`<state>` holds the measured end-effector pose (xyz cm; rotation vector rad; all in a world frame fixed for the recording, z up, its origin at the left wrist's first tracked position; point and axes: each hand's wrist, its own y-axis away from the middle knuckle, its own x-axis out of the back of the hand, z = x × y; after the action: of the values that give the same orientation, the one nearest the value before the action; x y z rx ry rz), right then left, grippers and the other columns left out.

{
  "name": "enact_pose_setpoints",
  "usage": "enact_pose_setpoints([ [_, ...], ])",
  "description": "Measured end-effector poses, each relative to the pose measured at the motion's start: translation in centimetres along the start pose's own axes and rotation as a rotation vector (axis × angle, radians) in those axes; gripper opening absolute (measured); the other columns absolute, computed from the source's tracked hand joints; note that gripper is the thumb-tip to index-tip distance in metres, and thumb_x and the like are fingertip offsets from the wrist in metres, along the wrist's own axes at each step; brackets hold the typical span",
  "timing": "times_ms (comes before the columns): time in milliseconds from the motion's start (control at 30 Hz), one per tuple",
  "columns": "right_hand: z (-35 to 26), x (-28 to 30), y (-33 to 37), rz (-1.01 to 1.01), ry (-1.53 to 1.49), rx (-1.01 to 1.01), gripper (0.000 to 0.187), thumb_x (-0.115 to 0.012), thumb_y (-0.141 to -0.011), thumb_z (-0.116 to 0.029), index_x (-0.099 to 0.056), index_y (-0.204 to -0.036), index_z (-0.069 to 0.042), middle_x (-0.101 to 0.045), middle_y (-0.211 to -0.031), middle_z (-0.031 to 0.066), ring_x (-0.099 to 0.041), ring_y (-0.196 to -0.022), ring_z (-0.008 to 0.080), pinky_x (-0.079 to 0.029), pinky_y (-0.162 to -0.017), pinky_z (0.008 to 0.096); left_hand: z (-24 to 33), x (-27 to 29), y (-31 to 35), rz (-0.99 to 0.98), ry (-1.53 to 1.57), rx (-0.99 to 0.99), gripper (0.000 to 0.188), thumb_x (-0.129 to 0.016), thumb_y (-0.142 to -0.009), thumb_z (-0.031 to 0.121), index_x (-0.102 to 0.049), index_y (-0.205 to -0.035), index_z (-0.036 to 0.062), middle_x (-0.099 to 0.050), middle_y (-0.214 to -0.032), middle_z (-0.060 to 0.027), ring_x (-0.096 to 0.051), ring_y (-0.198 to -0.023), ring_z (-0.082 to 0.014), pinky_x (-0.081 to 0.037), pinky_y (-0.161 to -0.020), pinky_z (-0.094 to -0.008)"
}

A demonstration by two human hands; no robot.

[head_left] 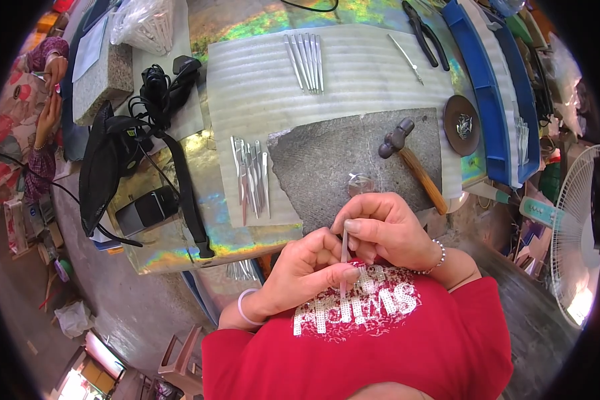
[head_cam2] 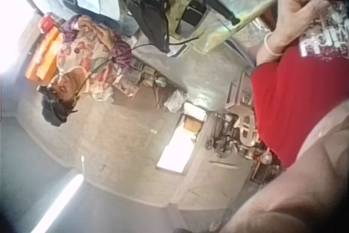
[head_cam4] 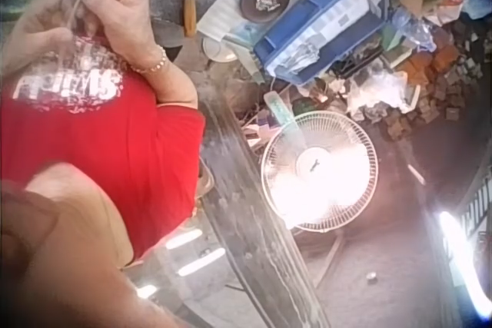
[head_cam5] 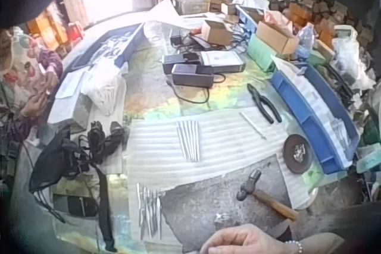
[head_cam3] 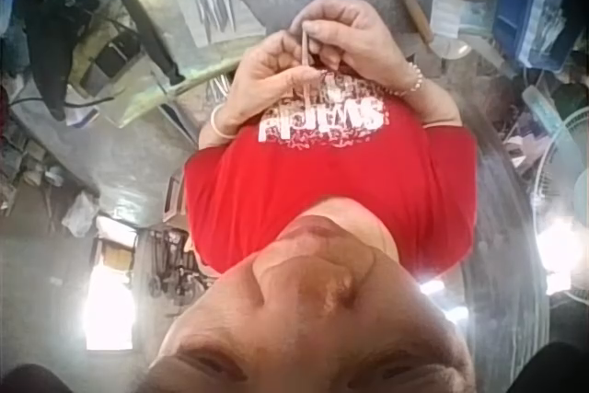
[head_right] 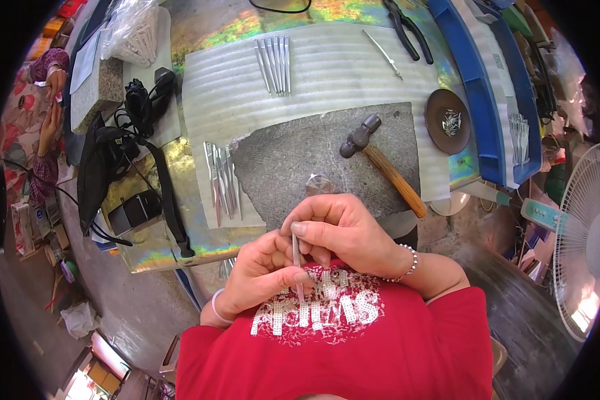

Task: Shaping and hammering small metal components on a stone anvil block.

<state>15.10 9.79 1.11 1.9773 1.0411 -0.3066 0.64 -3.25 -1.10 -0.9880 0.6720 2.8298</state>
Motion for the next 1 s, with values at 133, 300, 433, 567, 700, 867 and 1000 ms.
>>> enact_pose_setpoints([
  [133, 0.2, -0.1, -0.1, -0.014, -0.005, 0.029, 0.015, -0.051, -0.092, -0.007, -0.06, -0.098, 0.003, -0.056, -0.066, 0.0048, -0.047, -0.049, 0.007, -0.037, -0.045, 0.0201, 0.1, 0.1, -0.2, -0.039, 0.071, 0.015, 0.016, -0.057, -0.091, 0.008, -0.048, -0.1, -0.0026, -0.067, -0.083, -0.0104, -0.063, -0.075, -0.0108, -0.05, -0.069, -0.0236],
  [300, 0.1, 0.1, -0.3, -0.008, -0.018, 0.015, 0.015, -0.051, -0.092, -0.007, -0.06, -0.098, 0.003, -0.056, -0.066, 0.0046, -0.046, -0.049, 0.0068, -0.037, -0.045, 0.0199, -0.3, 0.5, -0.4, -0.066, 0.089, 0.014, 0.02, -0.056, -0.092, 0.009, -0.048, -0.105, -0.0035, -0.067, -0.089, -0.0116, -0.064, -0.079, -0.0124, -0.051, -0.073, -0.0255],
  [433, 0.1, 0.0, -0.1, -0.015, -0.02, 0.029, 0.015, -0.052, -0.092, -0.007, -0.06, -0.097, 0.003, -0.056, -0.066, 0.0045, -0.046, -0.048, 0.0068, -0.037, -0.044, 0.0197, -0.3, 0.4, -0.4, -0.099, 0.091, -0.002, 0.022, -0.055, -0.093, 0.01, -0.048, -0.108, -0.0041, -0.066, -0.094, -0.0124, -0.063, -0.081, -0.0131, -0.051, -0.074, -0.026],
  [567, 0.1, 0.4, -0.3, -0.013, -0.03, 0.029, 0.014, -0.052, -0.092, -0.007, -0.06, -0.097, 0.003, -0.056, -0.065, 0.0043, -0.046, -0.048, 0.0067, -0.037, -0.044, 0.0197, -0.2, 0.4, -0.7, -0.106, 0.101, 0.009, 0.022, -0.054, -0.093, 0.01, -0.048, -0.108, -0.0041, -0.066, -0.097, -0.0131, -0.063, -0.081, -0.0132, -0.051, -0.074, -0.0261],
  [700, 0.0, 0.7, 0.0, -0.017, -0.014, 0.029, 0.013, -0.052, -0.092, -0.006, -0.06, -0.098, 0.002, -0.057, -0.068, 0.005, -0.048, -0.05, 0.0066, -0.038, -0.045, 0.0194, 0.0, 0.1, -0.9, -0.108, 0.107, 0.008, 0.022, -0.054, -0.093, 0.01, -0.047, -0.109, -0.004, -0.065, -0.096, -0.0131, -0.063, -0.081, -0.014, -0.051, -0.073, -0.0265],
  [867, -2.9, 1.7, 0.8, 0.107, 0.25, 0.24, 0.024, -0.054, -0.087, -0.001, -0.054, -0.111, 0.0, -0.06, -0.08, 0.0056, -0.053, -0.058, 0.0064, -0.043, -0.05, 0.0183, 0.6, 0.5, -0.7, -0.091, 0.084, 0.074, 0.031, -0.053, -0.094, 0.009, -0.041, -0.12, -0.0028, -0.066, -0.083, -0.0126, -0.064, -0.079, -0.0153, -0.05, -0.071, -0.0264],
  [1000, -10.2, 9.1, -2.7, 0.719, 1.166, 0.913, 0.03, -0.061, -0.084, -0.015, -0.054, -0.109, 0.0, -0.062, -0.087, 0.0114, -0.061, -0.076, 0.0182, -0.049, -0.069, 0.029, 1.5, 0.1, -0.8, -0.033, 0.059, 0.007, 0.047, -0.052, -0.094, 0.007, -0.029, -0.134, 0.001, -0.066, -0.082, -0.0131, -0.063, -0.076, -0.0149, -0.05, -0.069, -0.0261],
])
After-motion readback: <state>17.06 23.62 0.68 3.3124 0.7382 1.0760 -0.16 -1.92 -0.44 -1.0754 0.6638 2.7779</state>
